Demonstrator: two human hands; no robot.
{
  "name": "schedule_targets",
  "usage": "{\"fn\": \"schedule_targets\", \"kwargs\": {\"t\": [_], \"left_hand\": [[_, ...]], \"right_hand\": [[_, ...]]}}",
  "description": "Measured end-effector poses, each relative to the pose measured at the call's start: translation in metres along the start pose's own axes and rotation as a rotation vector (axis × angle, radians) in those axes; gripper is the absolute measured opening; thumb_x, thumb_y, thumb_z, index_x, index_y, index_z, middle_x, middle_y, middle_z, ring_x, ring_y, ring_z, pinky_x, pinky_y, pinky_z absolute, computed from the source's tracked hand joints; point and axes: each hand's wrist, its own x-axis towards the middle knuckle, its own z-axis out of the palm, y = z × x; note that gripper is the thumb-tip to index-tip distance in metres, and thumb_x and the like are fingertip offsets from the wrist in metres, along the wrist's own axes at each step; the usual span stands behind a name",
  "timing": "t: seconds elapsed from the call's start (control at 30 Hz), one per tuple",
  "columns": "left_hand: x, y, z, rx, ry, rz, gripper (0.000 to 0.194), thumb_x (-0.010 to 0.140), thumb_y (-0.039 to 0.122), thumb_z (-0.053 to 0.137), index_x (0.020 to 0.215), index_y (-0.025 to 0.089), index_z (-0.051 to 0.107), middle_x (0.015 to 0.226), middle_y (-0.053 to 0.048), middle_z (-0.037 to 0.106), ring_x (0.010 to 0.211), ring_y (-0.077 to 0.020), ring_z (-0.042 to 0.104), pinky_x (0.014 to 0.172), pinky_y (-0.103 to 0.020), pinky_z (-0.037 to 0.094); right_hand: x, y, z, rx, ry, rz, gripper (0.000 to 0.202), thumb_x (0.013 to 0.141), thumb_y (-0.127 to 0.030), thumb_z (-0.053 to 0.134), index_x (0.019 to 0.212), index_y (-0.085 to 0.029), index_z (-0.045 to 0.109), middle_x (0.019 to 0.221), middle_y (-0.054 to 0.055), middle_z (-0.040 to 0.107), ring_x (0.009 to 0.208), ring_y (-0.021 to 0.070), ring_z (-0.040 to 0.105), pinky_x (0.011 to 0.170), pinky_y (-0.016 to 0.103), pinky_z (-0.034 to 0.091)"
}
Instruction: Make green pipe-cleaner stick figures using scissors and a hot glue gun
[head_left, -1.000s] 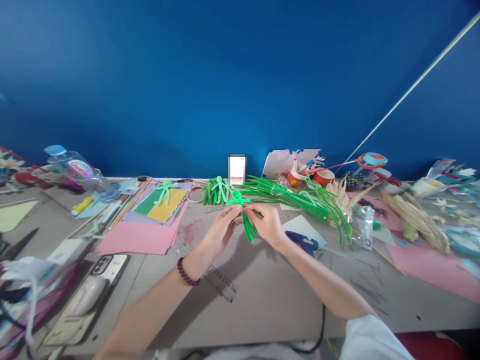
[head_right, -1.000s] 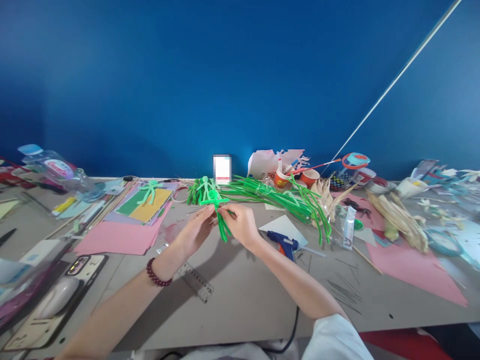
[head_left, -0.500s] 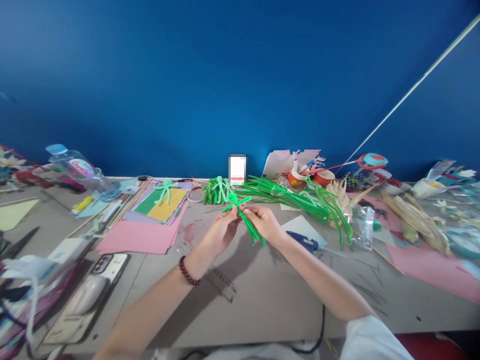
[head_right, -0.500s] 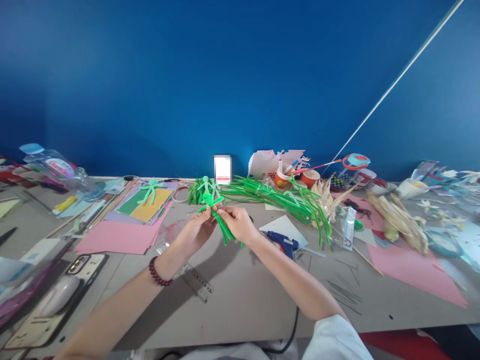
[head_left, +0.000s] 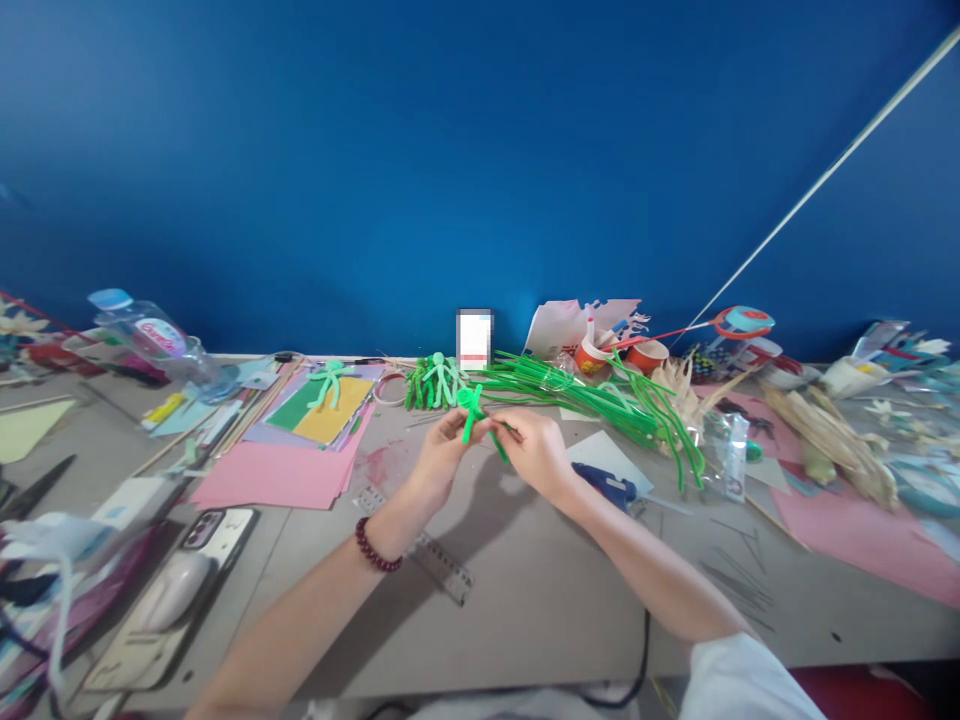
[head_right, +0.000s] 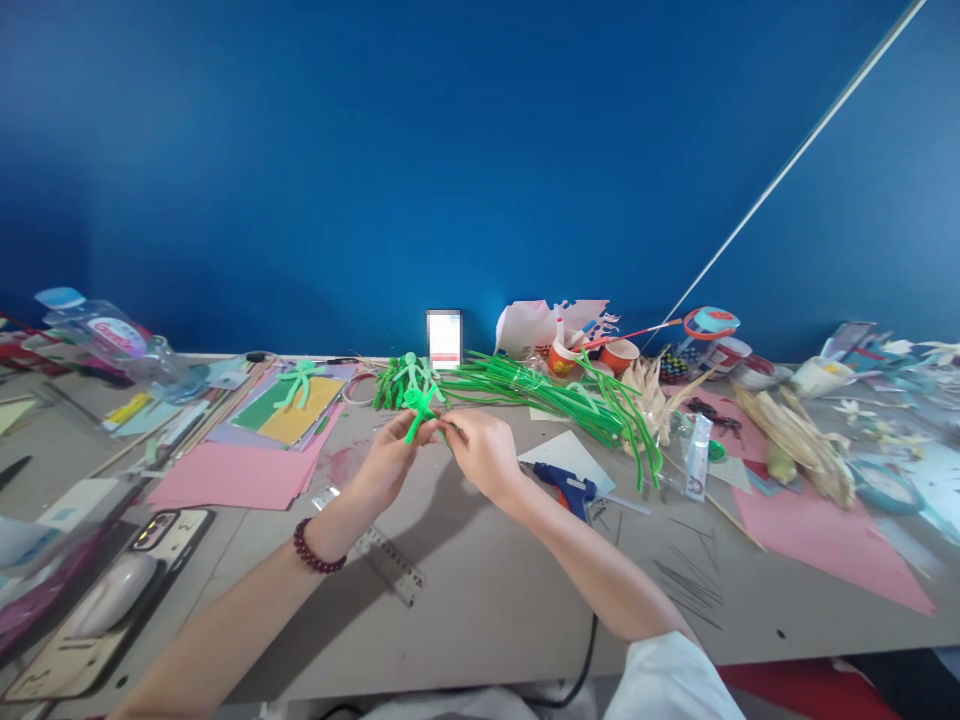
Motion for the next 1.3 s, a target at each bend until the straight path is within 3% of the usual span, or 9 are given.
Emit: {"fn": "schedule_targets", "kwargs": {"t": [0.1,0.2,0.37,0.57,0.67,0.8,0.93,1.07,1.3], "left_hand": [[-0.001,-0.001,0.0,-0.034,0.029,0.011,0.018,0.06,0.028,0.079,0.072,0.019,0.069,0.074,0.0,0.064,0.069,-0.0112,0.054,0.069,-0.023,0.04],[0.0,0.0,0.0,-0.113,-0.023,-0.002,0.018,0.063,0.031,0.077,0.072,0.018,0.07,0.079,-0.002,0.066,0.075,-0.0124,0.055,0.072,-0.024,0.041],[-0.001,0.003,0.001,-0.162,-0.13,-0.032,0.02,0.065,0.036,0.075,0.069,0.017,0.071,0.08,-0.003,0.068,0.082,-0.0157,0.058,0.082,-0.029,0.042],[-0.001,0.006,0.001,-0.128,-0.121,-0.039,0.019,0.065,0.032,0.075,0.075,0.016,0.072,0.083,-0.005,0.069,0.085,-0.0181,0.06,0.08,-0.029,0.042],[0.002,0.009,-0.002,-0.122,-0.112,-0.055,0.015,0.068,0.03,0.072,0.072,0.016,0.07,0.084,-0.005,0.069,0.082,-0.0176,0.06,0.073,-0.028,0.043],[0.009,0.018,-0.011,-0.118,-0.095,-0.094,0.012,0.068,0.03,0.071,0.068,0.019,0.067,0.076,-0.002,0.068,0.074,-0.0155,0.06,0.066,-0.027,0.043],[0.013,0.026,-0.019,0.158,-0.176,-0.068,0.012,0.065,0.028,0.074,0.065,0.017,0.069,0.066,-0.003,0.067,0.069,-0.0154,0.06,0.07,-0.028,0.044],[0.013,0.027,-0.019,0.32,-0.201,-0.027,0.019,0.059,0.024,0.079,0.075,0.017,0.072,0.076,-0.005,0.071,0.071,-0.0172,0.062,0.075,-0.031,0.047],[0.009,0.036,-0.018,0.404,-0.319,-0.008,0.02,0.064,0.029,0.076,0.076,0.014,0.07,0.071,-0.005,0.069,0.07,-0.017,0.063,0.075,-0.033,0.049]], "right_hand": [[-0.003,-0.003,0.0,-0.015,-0.035,-0.06,0.025,0.089,-0.027,0.046,0.083,-0.02,0.069,0.084,0.007,0.069,0.079,0.0182,0.061,0.071,0.026,0.041],[-0.001,-0.005,0.0,0.134,-0.063,-0.044,0.027,0.089,-0.031,0.047,0.082,-0.019,0.07,0.084,0.007,0.069,0.078,0.0189,0.062,0.072,0.027,0.043],[0.004,-0.005,0.003,0.46,-0.103,0.168,0.033,0.082,-0.046,0.053,0.078,-0.018,0.07,0.072,0.003,0.066,0.069,0.0182,0.058,0.064,0.027,0.043],[0.005,-0.006,0.002,0.599,-0.154,0.273,0.039,0.076,-0.053,0.058,0.072,-0.016,0.068,0.058,0.0,0.055,0.055,0.0127,0.047,0.052,0.024,0.036],[0.004,-0.006,0.0,0.49,-0.122,0.224,0.035,0.08,-0.048,0.054,0.077,-0.016,0.069,0.063,0.001,0.058,0.056,0.0127,0.049,0.052,0.023,0.036],[0.001,-0.003,-0.003,0.107,-0.023,0.022,0.03,0.088,-0.037,0.046,0.082,-0.018,0.069,0.073,0.004,0.065,0.065,0.0155,0.055,0.061,0.025,0.039],[-0.001,-0.001,-0.007,-0.123,-0.055,-0.173,0.026,0.092,-0.028,0.043,0.088,-0.02,0.067,0.085,0.006,0.069,0.078,0.0169,0.06,0.068,0.025,0.039],[0.0,-0.002,-0.011,-0.331,-0.083,-0.27,0.026,0.092,-0.021,0.041,0.086,-0.02,0.067,0.082,0.006,0.068,0.077,0.0162,0.058,0.066,0.024,0.037],[0.001,-0.005,-0.015,-0.381,0.014,-0.314,0.026,0.092,-0.032,0.047,0.077,-0.019,0.064,0.07,0.004,0.063,0.071,0.0144,0.055,0.062,0.023,0.034]]}}
